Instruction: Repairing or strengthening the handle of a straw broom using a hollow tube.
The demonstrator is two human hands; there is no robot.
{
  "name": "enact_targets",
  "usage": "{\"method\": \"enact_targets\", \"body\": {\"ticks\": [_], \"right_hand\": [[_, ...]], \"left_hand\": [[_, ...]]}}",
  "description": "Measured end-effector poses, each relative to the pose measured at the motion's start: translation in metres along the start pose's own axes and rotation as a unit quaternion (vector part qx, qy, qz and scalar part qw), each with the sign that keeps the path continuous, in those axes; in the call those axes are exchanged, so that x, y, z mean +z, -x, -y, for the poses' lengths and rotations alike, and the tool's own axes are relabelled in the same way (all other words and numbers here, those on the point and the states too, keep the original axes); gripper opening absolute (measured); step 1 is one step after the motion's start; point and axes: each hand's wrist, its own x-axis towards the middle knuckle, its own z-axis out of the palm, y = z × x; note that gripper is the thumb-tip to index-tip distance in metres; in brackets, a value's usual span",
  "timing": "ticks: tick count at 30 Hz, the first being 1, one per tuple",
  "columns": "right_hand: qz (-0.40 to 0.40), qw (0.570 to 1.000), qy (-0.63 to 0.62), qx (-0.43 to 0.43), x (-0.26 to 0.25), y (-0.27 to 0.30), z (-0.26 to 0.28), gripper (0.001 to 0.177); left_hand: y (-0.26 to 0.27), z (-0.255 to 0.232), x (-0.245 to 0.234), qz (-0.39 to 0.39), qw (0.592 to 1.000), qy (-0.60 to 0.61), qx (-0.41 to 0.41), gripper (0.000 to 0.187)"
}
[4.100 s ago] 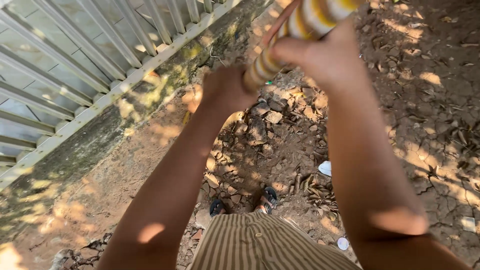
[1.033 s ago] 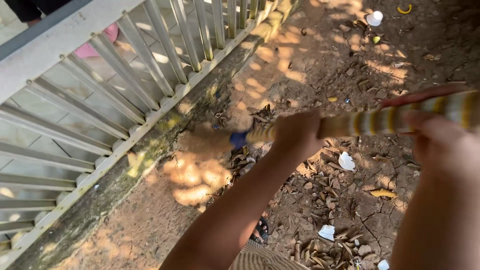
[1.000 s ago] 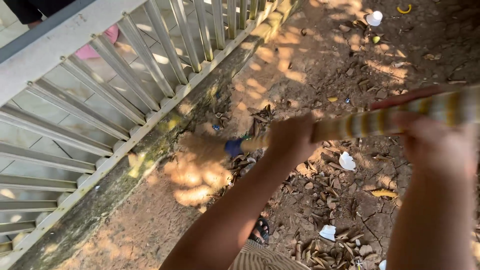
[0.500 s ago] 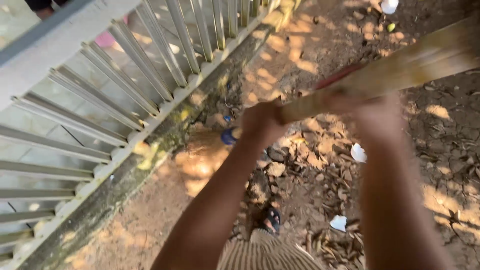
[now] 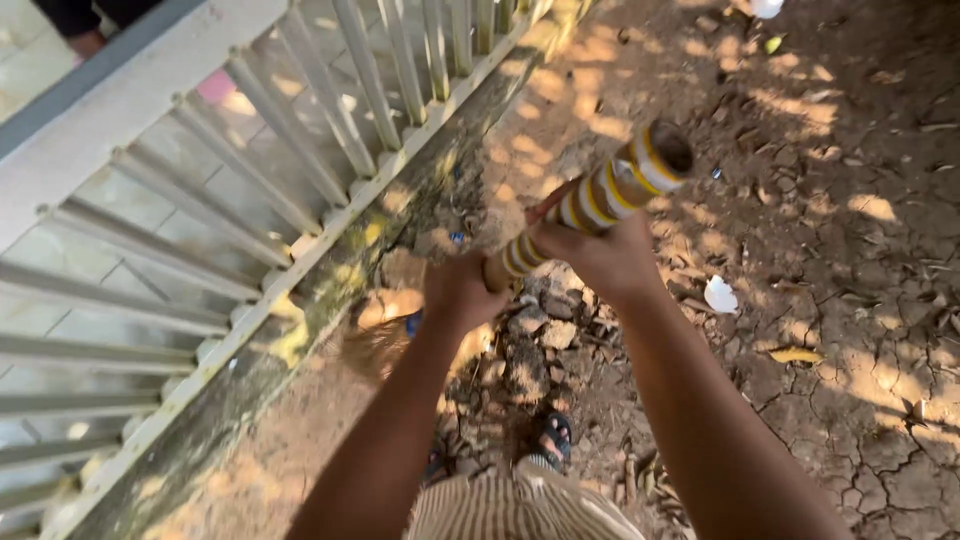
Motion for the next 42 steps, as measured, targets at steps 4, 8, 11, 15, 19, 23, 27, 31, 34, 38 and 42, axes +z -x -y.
{"method": "enact_targets", "body": {"ticks": [4,8,11,15,19,23,27,31,34,38,42], "right_hand": [[-0.029,0.995,0.053,-0.076,-0.043,0.01,0.025,0.019],[-0.003,0.989,-0.001,-0.147,-0.088,0.006,0.073,0.013],[-0.004,0.99,-0.052,-0.131,-0.07,-0.001,0.079,0.012],[0.04,0.972,-0.187,-0.136,-0.041,-0.04,0.004,0.019],[0.037,0.992,-0.079,-0.09,-0.038,-0.044,0.041,0.025],[0.014,0.993,-0.003,-0.119,-0.061,-0.025,0.057,0.021],[0.023,0.984,0.003,-0.176,-0.096,-0.011,0.092,0.011],[0.027,0.982,-0.096,-0.163,-0.062,-0.008,0.11,0.019],[-0.054,0.997,-0.047,-0.033,-0.022,-0.015,0.088,0.028],[0.055,0.997,0.006,-0.045,0.016,-0.016,0.057,0.025],[0.046,0.997,0.011,-0.059,-0.004,-0.007,0.06,0.026]], "left_hand": [[0.014,-0.062,-0.025,0.055,0.998,0.027,0.005,0.022],[0.016,-0.108,-0.08,0.063,0.995,-0.026,0.069,0.024],[0.009,-0.09,-0.081,0.026,0.995,-0.047,0.084,0.033],[-0.016,-0.038,-0.066,0.012,0.995,0.102,0.0,0.029],[-0.027,-0.04,-0.05,0.013,0.972,0.233,0.028,0.036],[-0.044,-0.056,-0.025,-0.016,0.95,0.296,0.102,0.034],[-0.004,-0.093,-0.056,-0.075,0.973,0.149,0.157,0.029],[0.014,-0.075,-0.082,-0.039,0.987,0.12,0.101,0.035],[0.015,-0.028,-0.071,-0.08,0.991,0.079,0.074,0.031],[0.017,0.005,-0.041,-0.025,0.97,0.243,0.008,0.037],[0.014,-0.019,-0.039,0.031,0.97,0.24,-0.014,0.032]]}}
